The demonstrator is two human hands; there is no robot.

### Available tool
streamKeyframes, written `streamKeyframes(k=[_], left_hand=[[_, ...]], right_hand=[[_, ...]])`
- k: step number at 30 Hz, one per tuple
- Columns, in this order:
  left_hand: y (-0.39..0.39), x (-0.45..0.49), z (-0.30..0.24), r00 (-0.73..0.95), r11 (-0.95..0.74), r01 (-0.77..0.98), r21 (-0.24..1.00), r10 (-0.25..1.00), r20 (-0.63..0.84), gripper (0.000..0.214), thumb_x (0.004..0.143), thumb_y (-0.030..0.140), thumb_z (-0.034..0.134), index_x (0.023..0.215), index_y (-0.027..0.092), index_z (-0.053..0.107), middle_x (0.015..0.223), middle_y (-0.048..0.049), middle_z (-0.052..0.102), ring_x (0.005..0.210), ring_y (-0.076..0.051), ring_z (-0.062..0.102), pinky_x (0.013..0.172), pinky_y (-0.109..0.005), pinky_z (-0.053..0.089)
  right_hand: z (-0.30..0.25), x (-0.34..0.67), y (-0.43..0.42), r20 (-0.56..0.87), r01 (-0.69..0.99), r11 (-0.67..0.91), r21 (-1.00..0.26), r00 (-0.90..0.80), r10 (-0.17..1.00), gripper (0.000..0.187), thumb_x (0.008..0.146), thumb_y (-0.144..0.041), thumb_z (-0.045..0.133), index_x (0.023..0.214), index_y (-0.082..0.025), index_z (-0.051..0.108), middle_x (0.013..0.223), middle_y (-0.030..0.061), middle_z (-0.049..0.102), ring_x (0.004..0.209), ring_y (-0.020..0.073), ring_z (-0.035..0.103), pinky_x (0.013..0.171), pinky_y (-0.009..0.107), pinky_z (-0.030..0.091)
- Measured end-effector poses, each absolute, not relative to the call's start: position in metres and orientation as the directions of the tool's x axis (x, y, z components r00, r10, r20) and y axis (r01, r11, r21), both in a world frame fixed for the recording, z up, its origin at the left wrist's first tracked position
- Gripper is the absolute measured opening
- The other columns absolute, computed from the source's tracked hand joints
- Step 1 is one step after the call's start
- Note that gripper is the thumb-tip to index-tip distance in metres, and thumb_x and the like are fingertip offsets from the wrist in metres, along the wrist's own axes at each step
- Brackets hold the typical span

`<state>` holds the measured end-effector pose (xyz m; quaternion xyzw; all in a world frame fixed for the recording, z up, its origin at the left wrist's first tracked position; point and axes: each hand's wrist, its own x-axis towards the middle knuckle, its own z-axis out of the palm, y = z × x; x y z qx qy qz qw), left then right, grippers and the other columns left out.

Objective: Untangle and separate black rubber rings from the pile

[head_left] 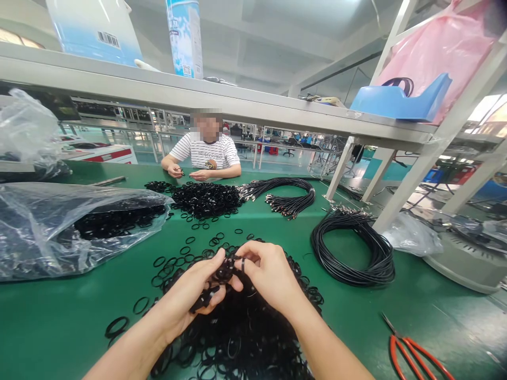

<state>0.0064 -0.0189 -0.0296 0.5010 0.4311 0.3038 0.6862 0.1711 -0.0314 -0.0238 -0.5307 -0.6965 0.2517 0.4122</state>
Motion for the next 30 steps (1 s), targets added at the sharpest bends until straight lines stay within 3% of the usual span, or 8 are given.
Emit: streamKeyframes(k=[4,8,12,17,22,26,30], left_hand=[[-0.017,0.006,-0.027,0.428,0.258,0.023,0.966,0.871,-0.243,0.043,0.083,0.054,0.058,0.073,0.013,0.065,0.047,0.0054,0.043,0.041,-0.004,0.023,0.039,-0.018,0.01],[-0.014,0.005,-0.031,0.408,0.235,0.004,0.972,0.887,-0.217,0.037,0.084,0.048,0.06,0.069,0.014,0.061,0.046,0.0081,0.038,0.041,-0.003,0.018,0.038,-0.017,0.008],[-0.012,0.003,-0.034,0.362,0.228,-0.034,0.973,0.91,-0.2,0.035,0.082,0.048,0.064,0.068,0.015,0.057,0.057,0.0064,0.046,0.041,-0.002,0.021,0.038,-0.016,0.01],[-0.01,0.003,-0.034,0.334,0.238,-0.006,0.971,0.916,-0.223,0.035,0.078,0.048,0.068,0.07,0.015,0.058,0.056,0.0065,0.046,0.041,-0.001,0.024,0.038,-0.014,0.011],[-0.01,0.005,-0.033,0.305,0.249,0.051,0.967,0.918,-0.253,0.038,0.074,0.052,0.07,0.074,0.014,0.061,0.057,0.0043,0.052,0.041,-0.002,0.027,0.039,-0.014,0.012],[-0.011,0.005,-0.033,0.315,0.188,0.112,0.976,0.924,-0.214,0.04,0.077,0.055,0.065,0.073,0.016,0.06,0.058,0.003,0.056,0.042,-0.003,0.031,0.039,-0.015,0.014],[-0.014,0.005,-0.031,0.316,0.107,0.247,0.963,0.931,-0.185,0.04,0.078,0.057,0.062,0.091,0.019,0.067,0.053,0.0036,0.056,0.041,-0.006,0.035,0.04,-0.017,0.02]], right_hand=[[-0.022,0.179,-0.027,0.285,0.508,0.275,-0.816,-0.06,0.957,0.014,0.079,-0.014,0.055,0.08,-0.02,0.067,0.072,-0.0022,0.068,0.065,0.0117,0.059,0.062,0.021,0.042],[-0.02,0.189,-0.025,0.31,0.529,0.3,-0.794,-0.073,0.948,0.022,0.078,-0.009,0.048,0.079,-0.02,0.066,0.072,-0.0022,0.069,0.066,0.012,0.06,0.065,0.021,0.043],[-0.019,0.197,-0.024,0.312,0.556,0.315,-0.769,-0.104,0.944,0.026,0.079,-0.008,0.044,0.079,-0.021,0.066,0.072,-0.0031,0.07,0.067,0.0122,0.062,0.066,0.021,0.044],[-0.018,0.196,-0.026,0.31,0.63,0.323,-0.706,-0.134,0.941,0.035,0.08,-0.006,0.043,0.089,-0.024,0.073,0.083,-0.0014,0.074,0.08,0.0136,0.067,0.074,0.022,0.046],[-0.02,0.189,-0.027,0.337,0.789,0.266,-0.554,-0.079,0.938,0.038,0.084,-0.008,0.045,0.097,-0.028,0.074,0.099,-0.0001,0.075,0.095,0.0182,0.067,0.084,0.027,0.044],[-0.02,0.187,-0.028,0.359,0.791,0.277,-0.546,-0.077,0.93,0.031,0.08,-0.01,0.05,0.09,-0.028,0.074,0.089,-0.0018,0.075,0.082,0.0157,0.066,0.075,0.024,0.044],[-0.021,0.188,-0.028,0.354,0.765,0.277,-0.582,-0.068,0.933,0.022,0.075,-0.011,0.055,0.081,-0.026,0.07,0.076,-0.0039,0.071,0.07,0.0133,0.062,0.066,0.022,0.041]])
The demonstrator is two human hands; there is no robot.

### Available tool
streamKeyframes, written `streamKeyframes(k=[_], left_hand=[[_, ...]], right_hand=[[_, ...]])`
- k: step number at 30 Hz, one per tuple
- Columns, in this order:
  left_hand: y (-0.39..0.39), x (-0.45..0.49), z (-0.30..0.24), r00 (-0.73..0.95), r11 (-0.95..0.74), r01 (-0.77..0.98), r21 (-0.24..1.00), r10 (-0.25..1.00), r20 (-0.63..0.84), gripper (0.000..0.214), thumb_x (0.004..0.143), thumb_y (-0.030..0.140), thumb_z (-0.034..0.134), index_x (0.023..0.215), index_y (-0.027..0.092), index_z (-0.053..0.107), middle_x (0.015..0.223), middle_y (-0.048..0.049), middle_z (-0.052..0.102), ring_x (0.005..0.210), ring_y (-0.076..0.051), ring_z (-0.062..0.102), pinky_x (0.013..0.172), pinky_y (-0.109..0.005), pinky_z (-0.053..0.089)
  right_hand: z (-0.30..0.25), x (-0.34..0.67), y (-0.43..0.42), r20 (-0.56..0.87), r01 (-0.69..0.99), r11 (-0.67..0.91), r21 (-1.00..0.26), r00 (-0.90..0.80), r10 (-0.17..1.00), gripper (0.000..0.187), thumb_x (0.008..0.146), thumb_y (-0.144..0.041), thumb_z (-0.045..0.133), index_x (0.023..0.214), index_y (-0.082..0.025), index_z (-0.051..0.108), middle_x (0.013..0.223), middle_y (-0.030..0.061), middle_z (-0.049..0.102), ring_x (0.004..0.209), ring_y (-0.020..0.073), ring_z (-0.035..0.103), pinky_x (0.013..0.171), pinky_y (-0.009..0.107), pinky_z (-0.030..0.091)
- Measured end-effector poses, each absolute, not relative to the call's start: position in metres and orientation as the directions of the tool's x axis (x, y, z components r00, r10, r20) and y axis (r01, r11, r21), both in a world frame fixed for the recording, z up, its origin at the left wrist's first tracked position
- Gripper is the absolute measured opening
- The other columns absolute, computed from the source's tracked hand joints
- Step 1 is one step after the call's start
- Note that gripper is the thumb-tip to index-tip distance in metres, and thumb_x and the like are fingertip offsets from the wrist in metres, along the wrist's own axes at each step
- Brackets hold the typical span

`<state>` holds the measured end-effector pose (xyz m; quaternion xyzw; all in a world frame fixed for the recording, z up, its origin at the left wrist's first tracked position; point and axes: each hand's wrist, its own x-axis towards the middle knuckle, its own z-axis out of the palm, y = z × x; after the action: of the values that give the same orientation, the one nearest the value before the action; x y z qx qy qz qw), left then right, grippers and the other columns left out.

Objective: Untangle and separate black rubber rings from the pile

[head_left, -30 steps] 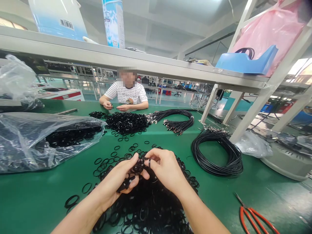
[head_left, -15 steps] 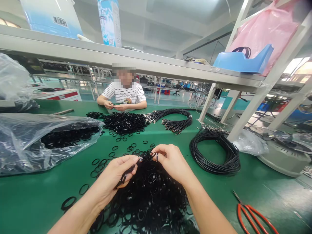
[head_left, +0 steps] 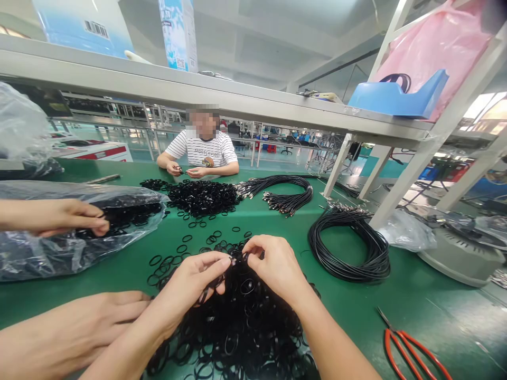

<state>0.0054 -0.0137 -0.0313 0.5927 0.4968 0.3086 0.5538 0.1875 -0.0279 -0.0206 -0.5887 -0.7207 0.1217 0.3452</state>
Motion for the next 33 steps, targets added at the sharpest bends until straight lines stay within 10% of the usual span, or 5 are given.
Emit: streamKeyframes(k=[21,33], left_hand=[[-0.014,0.006,-0.034,0.216,0.034,0.311,0.95,0.971,-0.105,0.037,0.077,0.055,0.061,0.072,0.018,0.063,0.044,0.0058,0.049,0.04,-0.008,0.036,0.041,-0.018,0.023],[-0.004,0.0,-0.04,0.264,0.114,0.272,0.956,0.946,-0.188,0.048,0.074,0.062,0.062,0.078,0.014,0.065,0.049,0.0041,0.053,0.039,-0.005,0.035,0.038,-0.016,0.022]], right_hand=[[-0.015,0.186,-0.034,0.341,0.843,0.28,-0.459,-0.124,0.932,0.026,0.077,-0.004,0.053,0.075,-0.026,0.066,0.075,-0.0042,0.071,0.069,0.0136,0.06,0.062,0.023,0.033],[0.009,0.192,-0.054,0.349,0.943,0.329,-0.046,-0.293,0.89,0.036,0.079,0.003,0.043,0.092,-0.022,0.065,0.096,0.0045,0.067,0.091,0.0221,0.053,0.072,0.033,0.034]])
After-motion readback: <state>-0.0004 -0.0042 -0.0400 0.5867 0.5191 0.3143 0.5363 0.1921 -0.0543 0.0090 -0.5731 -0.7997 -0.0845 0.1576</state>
